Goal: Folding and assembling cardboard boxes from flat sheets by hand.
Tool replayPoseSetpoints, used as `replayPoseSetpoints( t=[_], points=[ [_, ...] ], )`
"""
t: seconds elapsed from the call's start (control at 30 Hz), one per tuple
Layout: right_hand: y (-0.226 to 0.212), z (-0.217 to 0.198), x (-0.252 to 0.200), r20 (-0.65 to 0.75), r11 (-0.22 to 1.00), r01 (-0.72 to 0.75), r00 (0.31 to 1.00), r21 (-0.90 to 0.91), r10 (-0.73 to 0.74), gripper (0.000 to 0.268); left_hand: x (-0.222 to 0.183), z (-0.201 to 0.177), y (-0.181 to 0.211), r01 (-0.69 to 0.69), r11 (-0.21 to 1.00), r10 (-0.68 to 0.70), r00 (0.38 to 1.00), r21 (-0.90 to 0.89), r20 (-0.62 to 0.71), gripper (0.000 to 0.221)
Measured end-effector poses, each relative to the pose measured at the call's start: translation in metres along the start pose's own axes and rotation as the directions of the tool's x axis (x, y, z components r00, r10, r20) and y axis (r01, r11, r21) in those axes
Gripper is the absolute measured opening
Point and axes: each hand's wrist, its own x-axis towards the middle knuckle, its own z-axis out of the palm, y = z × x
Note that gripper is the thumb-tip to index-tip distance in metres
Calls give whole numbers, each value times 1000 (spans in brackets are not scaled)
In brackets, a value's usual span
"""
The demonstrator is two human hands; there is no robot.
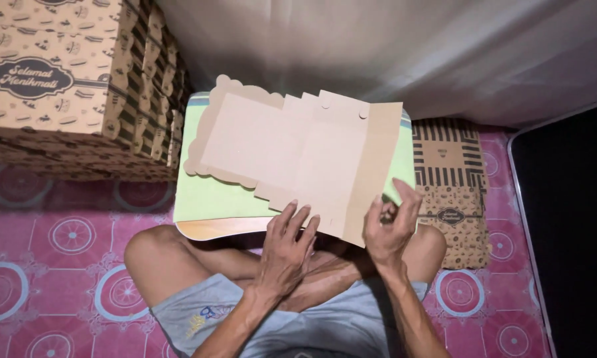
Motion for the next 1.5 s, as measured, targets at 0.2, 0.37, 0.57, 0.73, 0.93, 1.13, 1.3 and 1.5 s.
replayPoseSetpoints(
  t=[0.2, 0.37, 0.57, 0.73, 0.93, 1.13, 1.3, 1.5],
  points=[
    [17, -19, -24, 238, 949, 167, 943, 269, -233, 36, -13, 24, -15, 68, 997, -59, 985, 48, -161, 29],
    [40, -24, -29, 392, 912, 245, 843, 329, -367, 37, -20, 25, -28, 71, 997, -66, 980, 18, -189, 23],
    [40, -21, -14, 382, 905, -26, 911, 424, -153, 16, -29, 26, -34, 80, 997, -81, 981, -14, -178, 22],
    [38, 1, -18, 282, 910, -54, 957, 412, -71, 7, -26, 20, -33, 83, 996, -90, 974, -40, -209, 20],
    [44, -8, -26, 374, 855, -124, 923, 503, -86, 10, -12, 3, -18, 90, 996, -88, 975, 1, -203, 34],
    [49, -19, -26, 388, 867, -56, 907, 495, -163, 16, -25, 9, -6, 52, 996, -51, 999, 76, -13, 40],
    [74, -20, -28, 403, 905, 64, 880, 421, -250, 18, -28, 13, -7, 59, 994, -58, 998, 93, -13, 41],
    [65, -22, -25, 457, 899, 214, 802, 381, -385, 48, -24, 11, -4, 62, 993, -61, 998, 104, -8, 50]
  ],
)
